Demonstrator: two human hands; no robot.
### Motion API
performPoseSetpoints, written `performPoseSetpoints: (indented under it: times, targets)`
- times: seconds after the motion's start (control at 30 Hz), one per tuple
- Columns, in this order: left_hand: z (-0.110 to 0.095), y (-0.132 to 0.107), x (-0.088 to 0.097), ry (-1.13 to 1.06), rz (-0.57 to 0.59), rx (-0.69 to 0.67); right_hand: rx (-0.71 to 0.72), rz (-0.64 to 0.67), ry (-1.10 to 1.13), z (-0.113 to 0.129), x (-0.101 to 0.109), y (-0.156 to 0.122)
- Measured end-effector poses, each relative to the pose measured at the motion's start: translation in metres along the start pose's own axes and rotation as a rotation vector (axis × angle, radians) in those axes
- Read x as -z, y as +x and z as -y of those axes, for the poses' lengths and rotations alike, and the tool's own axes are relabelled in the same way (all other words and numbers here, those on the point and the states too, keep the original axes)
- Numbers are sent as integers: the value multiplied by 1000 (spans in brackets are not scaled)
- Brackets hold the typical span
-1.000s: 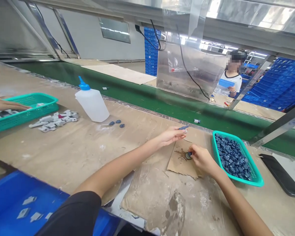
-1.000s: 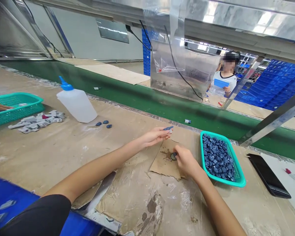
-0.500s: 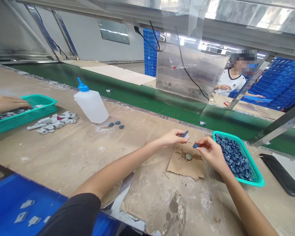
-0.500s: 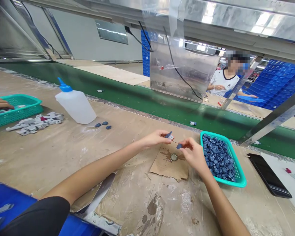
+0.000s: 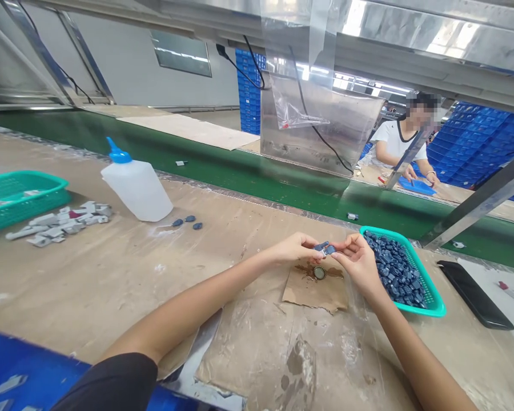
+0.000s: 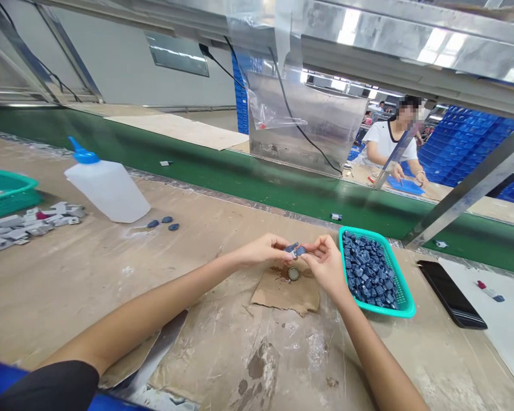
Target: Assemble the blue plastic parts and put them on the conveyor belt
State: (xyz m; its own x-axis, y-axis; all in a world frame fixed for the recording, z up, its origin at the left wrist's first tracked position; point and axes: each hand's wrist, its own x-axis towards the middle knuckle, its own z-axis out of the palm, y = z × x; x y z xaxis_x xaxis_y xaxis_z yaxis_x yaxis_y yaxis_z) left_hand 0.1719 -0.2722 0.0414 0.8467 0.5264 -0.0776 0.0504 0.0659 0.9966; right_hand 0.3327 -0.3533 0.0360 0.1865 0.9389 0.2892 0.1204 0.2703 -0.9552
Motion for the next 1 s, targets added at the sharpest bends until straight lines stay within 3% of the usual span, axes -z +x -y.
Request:
performPoseSetpoints:
  times: [0.27, 0.37, 0.47, 0.57, 0.67, 0.83, 1.0]
  targets:
    - [3, 1, -12, -38, -58, -36, 60, 4, -45, -5, -4, -9]
    - [0, 0, -15, -15, -84, -41, 129, 62, -103, -2, -3, -11]
    - [-2, -2, -17, 55, -80, -34, 277, 107, -451, 4, -2, -11]
    - [-2, -4, -19, 70, -77, -49, 399, 96, -961, 9, -1, -12]
    - [-2, -6, -23, 52, -104, -32, 489, 73, -1297, 10, -4, -13]
    - [-6, -9, -32, 60, -105, -2, 695, -11, -1432, 3, -4, -15]
    - [-9, -13, -38, 50, -101, -20, 754, -7, -1413, -1, 2, -19]
